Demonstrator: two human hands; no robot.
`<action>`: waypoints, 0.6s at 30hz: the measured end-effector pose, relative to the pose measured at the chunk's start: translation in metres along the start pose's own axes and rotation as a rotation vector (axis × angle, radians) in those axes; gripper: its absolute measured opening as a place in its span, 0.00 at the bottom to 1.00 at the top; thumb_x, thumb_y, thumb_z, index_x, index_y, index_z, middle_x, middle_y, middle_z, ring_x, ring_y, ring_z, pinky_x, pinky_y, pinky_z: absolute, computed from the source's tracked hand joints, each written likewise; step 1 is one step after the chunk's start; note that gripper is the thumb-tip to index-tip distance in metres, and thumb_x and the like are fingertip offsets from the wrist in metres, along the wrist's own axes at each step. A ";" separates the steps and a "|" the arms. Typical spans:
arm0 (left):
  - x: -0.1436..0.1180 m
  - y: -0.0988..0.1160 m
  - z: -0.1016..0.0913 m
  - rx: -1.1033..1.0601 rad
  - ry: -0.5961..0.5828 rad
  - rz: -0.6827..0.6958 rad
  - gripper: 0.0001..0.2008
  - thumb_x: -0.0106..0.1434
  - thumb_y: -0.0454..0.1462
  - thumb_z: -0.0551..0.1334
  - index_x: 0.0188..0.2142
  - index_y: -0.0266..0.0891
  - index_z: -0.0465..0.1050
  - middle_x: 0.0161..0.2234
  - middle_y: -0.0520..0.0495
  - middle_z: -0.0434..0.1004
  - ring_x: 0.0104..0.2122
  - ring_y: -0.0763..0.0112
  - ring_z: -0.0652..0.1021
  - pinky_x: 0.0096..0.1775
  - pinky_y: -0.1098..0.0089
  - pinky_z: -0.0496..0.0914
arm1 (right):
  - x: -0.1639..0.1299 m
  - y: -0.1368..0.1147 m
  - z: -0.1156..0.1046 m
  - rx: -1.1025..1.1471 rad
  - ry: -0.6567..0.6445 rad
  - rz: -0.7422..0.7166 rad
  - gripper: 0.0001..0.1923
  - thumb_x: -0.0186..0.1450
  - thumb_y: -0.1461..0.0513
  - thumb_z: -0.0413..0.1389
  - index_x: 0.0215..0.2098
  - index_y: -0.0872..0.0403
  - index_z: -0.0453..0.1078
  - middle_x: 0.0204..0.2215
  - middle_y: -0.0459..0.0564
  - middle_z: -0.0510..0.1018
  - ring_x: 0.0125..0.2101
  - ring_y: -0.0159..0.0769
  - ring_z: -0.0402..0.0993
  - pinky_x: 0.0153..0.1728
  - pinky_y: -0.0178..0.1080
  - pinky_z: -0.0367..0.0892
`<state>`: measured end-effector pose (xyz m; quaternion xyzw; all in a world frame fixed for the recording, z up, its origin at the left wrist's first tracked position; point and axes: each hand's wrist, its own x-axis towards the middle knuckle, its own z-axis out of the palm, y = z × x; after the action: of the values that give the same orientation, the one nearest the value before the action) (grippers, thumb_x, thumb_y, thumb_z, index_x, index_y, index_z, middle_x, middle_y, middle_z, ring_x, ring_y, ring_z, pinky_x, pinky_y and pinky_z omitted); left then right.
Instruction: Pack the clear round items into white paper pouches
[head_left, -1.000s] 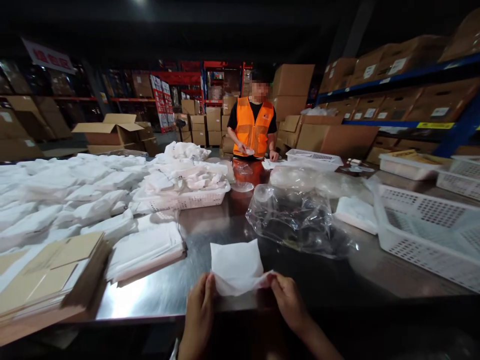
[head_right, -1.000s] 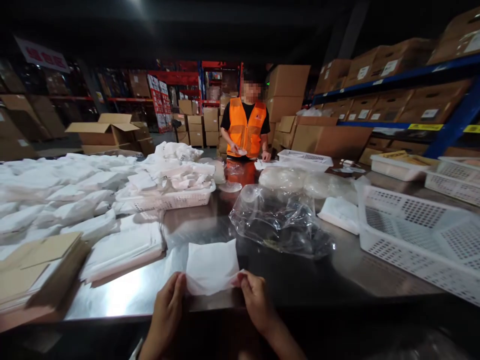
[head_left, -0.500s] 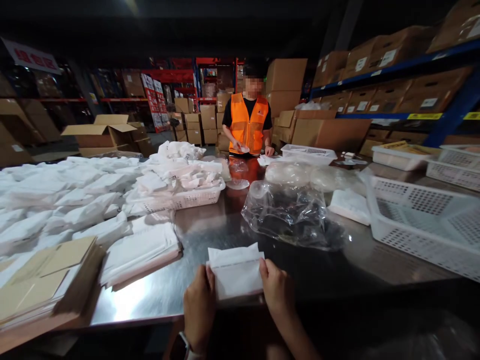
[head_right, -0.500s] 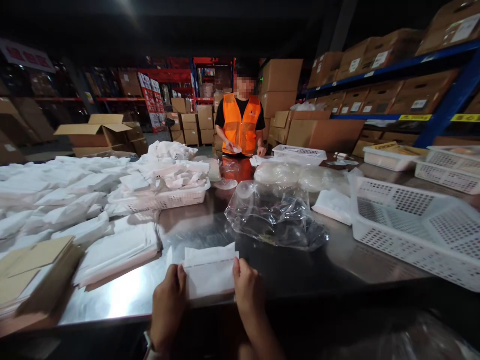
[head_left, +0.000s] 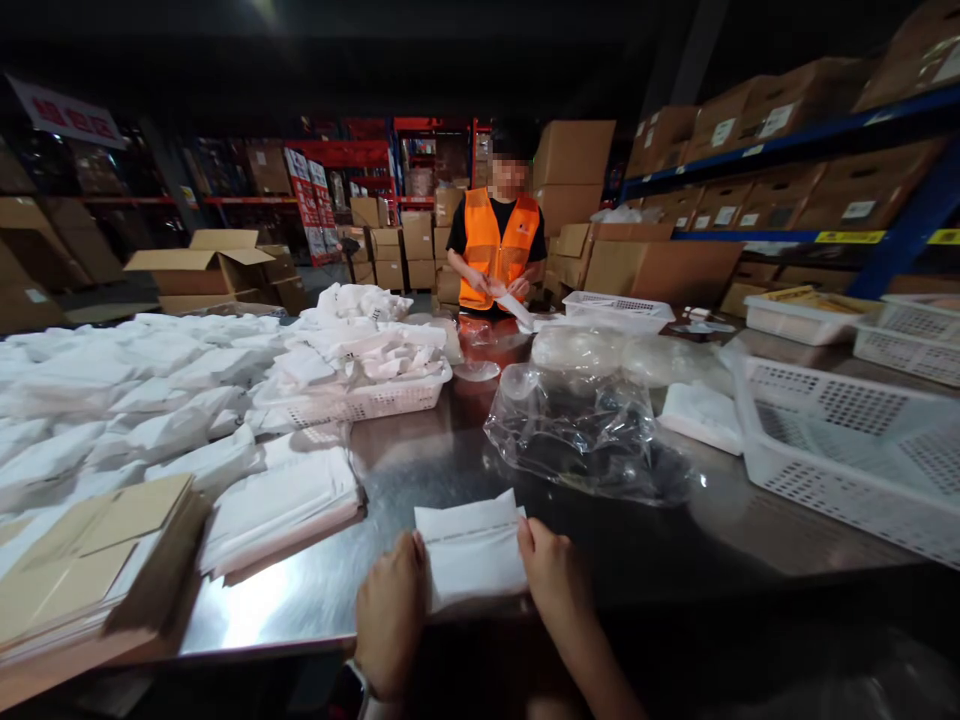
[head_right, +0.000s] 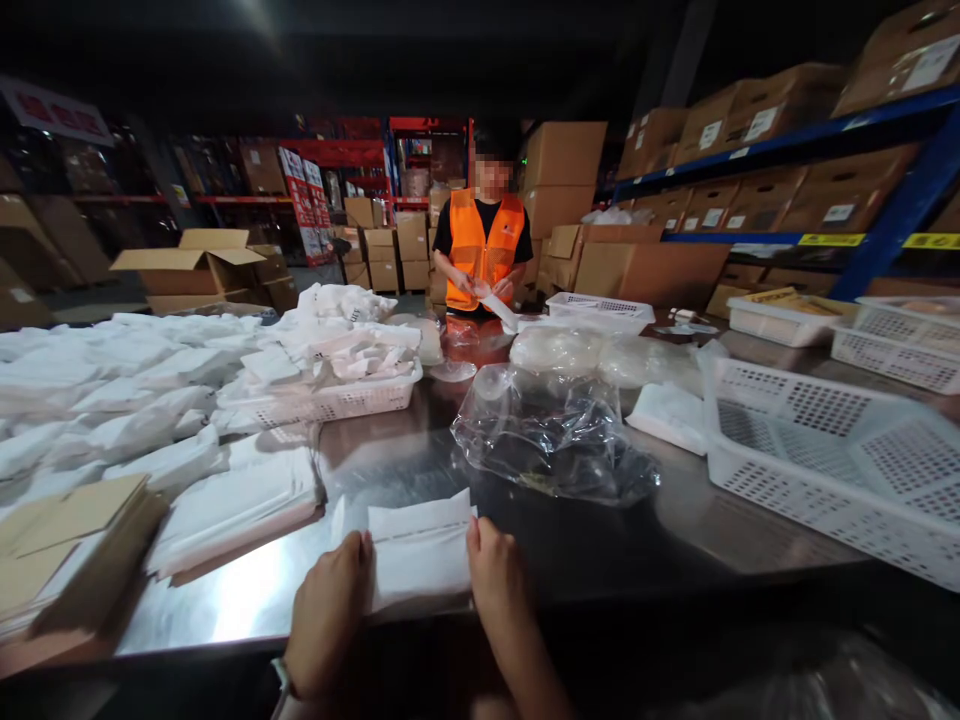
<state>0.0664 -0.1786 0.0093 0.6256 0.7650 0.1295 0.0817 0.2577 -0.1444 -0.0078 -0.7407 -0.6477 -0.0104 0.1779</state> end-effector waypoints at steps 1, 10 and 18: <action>-0.001 0.002 -0.005 0.038 0.009 -0.011 0.17 0.71 0.34 0.45 0.40 0.33 0.71 0.29 0.41 0.78 0.30 0.55 0.80 0.28 0.65 0.66 | 0.000 -0.002 -0.001 -0.020 0.019 0.010 0.12 0.69 0.60 0.51 0.34 0.53 0.76 0.22 0.50 0.79 0.24 0.39 0.77 0.20 0.33 0.58; 0.013 0.036 0.025 0.089 0.287 0.635 0.28 0.62 0.25 0.47 0.61 0.40 0.62 0.60 0.43 0.63 0.60 0.56 0.65 0.59 0.49 0.62 | 0.009 -0.036 0.004 -0.068 0.033 -0.609 0.28 0.64 0.72 0.43 0.62 0.62 0.59 0.63 0.59 0.56 0.63 0.47 0.53 0.62 0.55 0.52; 0.015 0.004 0.056 -0.226 0.296 0.423 0.24 0.70 0.39 0.45 0.62 0.31 0.59 0.60 0.33 0.63 0.59 0.54 0.67 0.59 0.48 0.60 | 0.029 -0.009 -0.003 0.540 -0.314 -0.277 0.23 0.64 0.58 0.51 0.54 0.61 0.68 0.48 0.60 0.75 0.49 0.47 0.72 0.49 0.45 0.66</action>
<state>0.0835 -0.1574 -0.0426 0.7324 0.6019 0.3181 0.0094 0.2548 -0.1164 0.0046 -0.5643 -0.7411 0.2517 0.2626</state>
